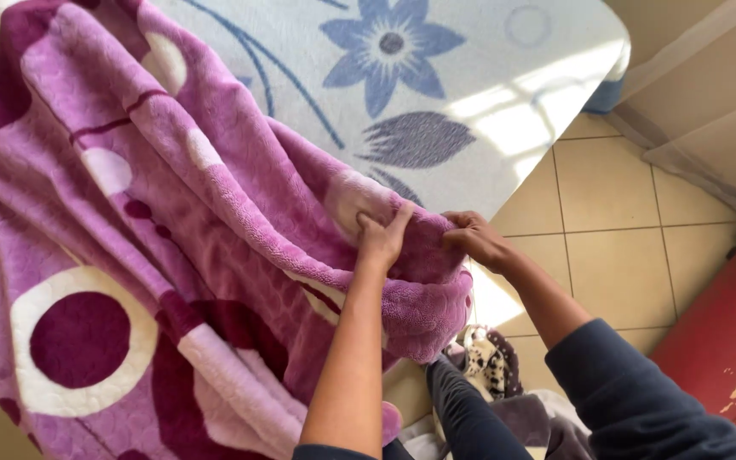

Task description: Folding and smoothing blankets on a bed.

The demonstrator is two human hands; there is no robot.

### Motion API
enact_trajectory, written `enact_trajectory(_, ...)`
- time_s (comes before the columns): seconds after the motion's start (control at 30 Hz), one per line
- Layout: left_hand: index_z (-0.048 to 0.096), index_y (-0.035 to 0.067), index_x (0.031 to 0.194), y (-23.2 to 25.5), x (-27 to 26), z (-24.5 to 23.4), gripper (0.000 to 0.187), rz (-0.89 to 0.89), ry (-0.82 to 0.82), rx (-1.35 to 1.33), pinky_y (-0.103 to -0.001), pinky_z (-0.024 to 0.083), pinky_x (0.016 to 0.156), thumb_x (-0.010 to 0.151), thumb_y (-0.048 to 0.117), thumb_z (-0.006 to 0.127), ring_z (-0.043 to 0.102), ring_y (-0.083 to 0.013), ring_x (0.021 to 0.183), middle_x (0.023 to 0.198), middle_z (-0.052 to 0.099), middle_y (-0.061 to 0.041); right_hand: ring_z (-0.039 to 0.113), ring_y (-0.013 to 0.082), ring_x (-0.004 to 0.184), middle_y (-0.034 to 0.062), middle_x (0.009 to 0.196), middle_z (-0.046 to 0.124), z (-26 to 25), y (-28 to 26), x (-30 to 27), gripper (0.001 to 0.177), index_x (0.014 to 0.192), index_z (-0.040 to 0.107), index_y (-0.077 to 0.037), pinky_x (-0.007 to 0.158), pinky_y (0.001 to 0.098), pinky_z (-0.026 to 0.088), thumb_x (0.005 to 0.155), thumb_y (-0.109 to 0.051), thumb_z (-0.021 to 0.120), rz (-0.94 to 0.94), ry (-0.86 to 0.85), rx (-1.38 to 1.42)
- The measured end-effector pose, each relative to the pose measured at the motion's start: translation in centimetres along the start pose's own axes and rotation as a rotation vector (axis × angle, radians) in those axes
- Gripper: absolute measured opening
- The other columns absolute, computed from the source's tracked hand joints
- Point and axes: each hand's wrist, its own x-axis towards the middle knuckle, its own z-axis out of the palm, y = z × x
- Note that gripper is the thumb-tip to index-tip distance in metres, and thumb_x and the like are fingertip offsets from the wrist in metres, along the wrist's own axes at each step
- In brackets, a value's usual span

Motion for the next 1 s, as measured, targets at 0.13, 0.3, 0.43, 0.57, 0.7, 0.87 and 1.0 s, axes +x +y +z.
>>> enact_trajectory(0.13, 0.018, -0.019, 0.145, 6.6, 3.3, 4.1, 0.118, 0.210, 0.121, -0.137, -0.045, 0.040, 0.109, 0.084, 0.045, 0.096, 0.040, -0.0417, 0.134, 0.143, 0.036, -0.040, 0.074, 0.0256, 0.090, 0.0097, 0.124, 0.075, -3.4, -9.0, -4.1, 0.042, 0.120, 0.073, 0.001, 0.088, 0.0402, 0.066, 0.080, -0.002, 0.059, -0.219, -0.056, -0.155)
enact_trajectory(0.3, 0.054, -0.006, 0.111, 12.3, 6.6, 3.0, 0.025, 0.292, -0.285, -1.389, -0.039, 0.053, 0.075, 0.091, 0.004, 0.064, 0.060, -0.0267, 0.085, 0.092, 0.061, -0.012, 0.068, 0.0230, 0.118, 0.0136, 0.129, 0.070, -11.5, -15.4, -6.2, 0.035, 0.120, 0.068, 0.001, 0.098, 0.0385, 0.062, 0.097, -0.026, 0.065, -0.357, -0.213, 0.158)
enact_trajectory(0.43, 0.061, -0.003, 0.120, 9.7, 4.9, -2.9, 0.041, 0.221, -0.244, -1.501, -0.040, 0.062, 0.090, 0.081, 0.001, 0.052, 0.068, -0.0273, 0.098, 0.104, 0.067, -0.012, 0.067, 0.0233, 0.115, 0.0115, 0.126, 0.069, -13.7, -9.3, 0.2, 0.037, 0.116, 0.068, -0.001, 0.099, 0.0400, 0.060, 0.095, -0.031, 0.066, -0.214, 0.183, -0.071)
enact_trajectory(0.57, 0.041, -0.008, 0.138, 1.3, 7.9, -5.3, 0.055, -0.145, 0.383, -1.018, -0.044, 0.056, 0.099, 0.086, 0.004, 0.055, 0.065, -0.0382, 0.116, 0.131, 0.055, -0.024, 0.065, 0.0257, 0.121, 0.0129, 0.131, 0.069, -11.3, -3.0, 3.9, 0.046, 0.130, 0.064, -0.007, 0.104, 0.0412, 0.051, 0.092, -0.034, 0.069, -0.012, 0.137, -0.302)
enact_trajectory(0.7, 0.027, 0.003, 0.151, 3.7, 4.9, -4.7, 0.080, -0.149, 0.793, -0.142, -0.048, 0.049, 0.111, 0.082, 0.004, 0.067, 0.054, -0.0384, 0.130, 0.151, 0.037, -0.021, 0.063, 0.0282, 0.126, 0.0155, 0.133, 0.067, -7.4, -0.9, 7.3, 0.055, 0.134, 0.061, -0.003, 0.105, 0.0407, 0.051, 0.088, -0.032, 0.074, -0.047, 0.167, -0.254)
enact_trajectory(0.87, 0.034, 0.011, 0.150, 12.7, 3.8, -2.0, 0.074, 0.179, 0.676, 0.217, -0.063, 0.032, 0.115, 0.086, 0.020, 0.069, 0.040, -0.0352, 0.145, 0.161, 0.034, -0.015, 0.058, 0.0285, 0.131, 0.0151, 0.137, 0.064, -5.8, -3.0, 10.4, 0.063, 0.137, 0.058, -0.003, 0.109, 0.0397, 0.046, 0.084, -0.032, 0.078, -0.120, 0.184, -0.339)
enact_trajectory(1.0, 0.026, 0.007, 0.156, 15.9, 5.4, -2.0, 0.116, 0.239, 0.527, 0.450, -0.064, 0.023, 0.109, 0.065, 0.052, 0.084, 0.028, -0.0407, 0.150, 0.160, 0.032, -0.019, 0.054, 0.0291, 0.136, 0.0149, 0.142, 0.060, -5.8, -4.3, 12.2, 0.069, 0.141, 0.054, -0.005, 0.113, 0.0414, 0.043, 0.081, -0.027, 0.080, -0.090, 0.180, -0.353)
